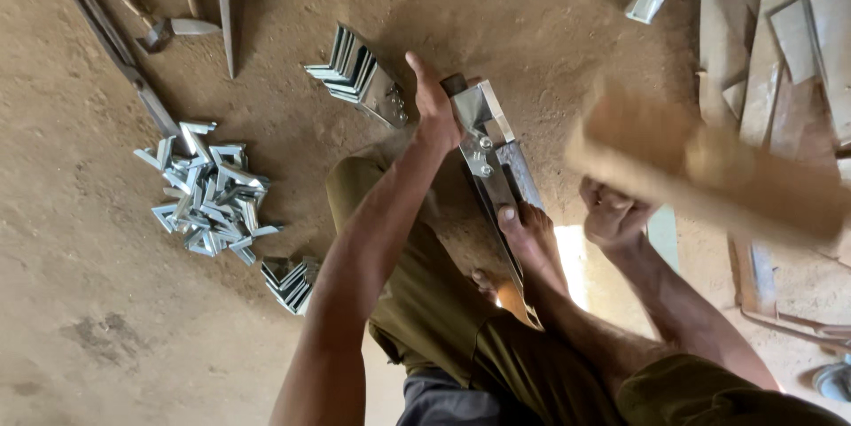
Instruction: The person sits on the workshop floor and bends galvanized metal angle pieces by hand over a metal form, striking them with a wooden mallet to shape the corners, then tosses the finished pieces onto a pile and picks up the next piece.
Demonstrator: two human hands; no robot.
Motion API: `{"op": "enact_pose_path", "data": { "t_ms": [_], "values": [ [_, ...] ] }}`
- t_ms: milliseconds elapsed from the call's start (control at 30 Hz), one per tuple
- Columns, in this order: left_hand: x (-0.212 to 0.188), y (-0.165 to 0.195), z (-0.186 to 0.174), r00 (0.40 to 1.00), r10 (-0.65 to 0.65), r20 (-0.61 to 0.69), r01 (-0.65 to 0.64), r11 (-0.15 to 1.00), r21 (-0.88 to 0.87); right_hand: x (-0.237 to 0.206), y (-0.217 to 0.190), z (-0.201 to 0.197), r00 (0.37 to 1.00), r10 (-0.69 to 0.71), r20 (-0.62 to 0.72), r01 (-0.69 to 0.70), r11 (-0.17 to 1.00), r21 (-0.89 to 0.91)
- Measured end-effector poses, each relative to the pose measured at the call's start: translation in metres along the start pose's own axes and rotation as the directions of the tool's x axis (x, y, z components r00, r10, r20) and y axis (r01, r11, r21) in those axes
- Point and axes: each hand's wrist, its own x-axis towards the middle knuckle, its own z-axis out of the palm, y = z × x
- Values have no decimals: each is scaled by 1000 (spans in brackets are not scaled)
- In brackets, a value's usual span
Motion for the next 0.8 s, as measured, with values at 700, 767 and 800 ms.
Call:
{"op": "enact_pose_path", "data": {
  "t_ms": [700, 767, 800],
  "values": [
    [21, 13, -15, 547, -74, 834, 184, 982, -33, 6, 30, 48, 925, 378, 30, -273, 608, 746],
    [19, 13, -15, 595, -107, 796, 202, 979, -19, 0, 31, 47, 744, 550, 379, -349, -164, 923],
    [19, 13, -14, 666, -130, 735, 191, 982, 1, -1, 27, 48, 791, 534, 298, -497, 277, 822]
  ]
}}
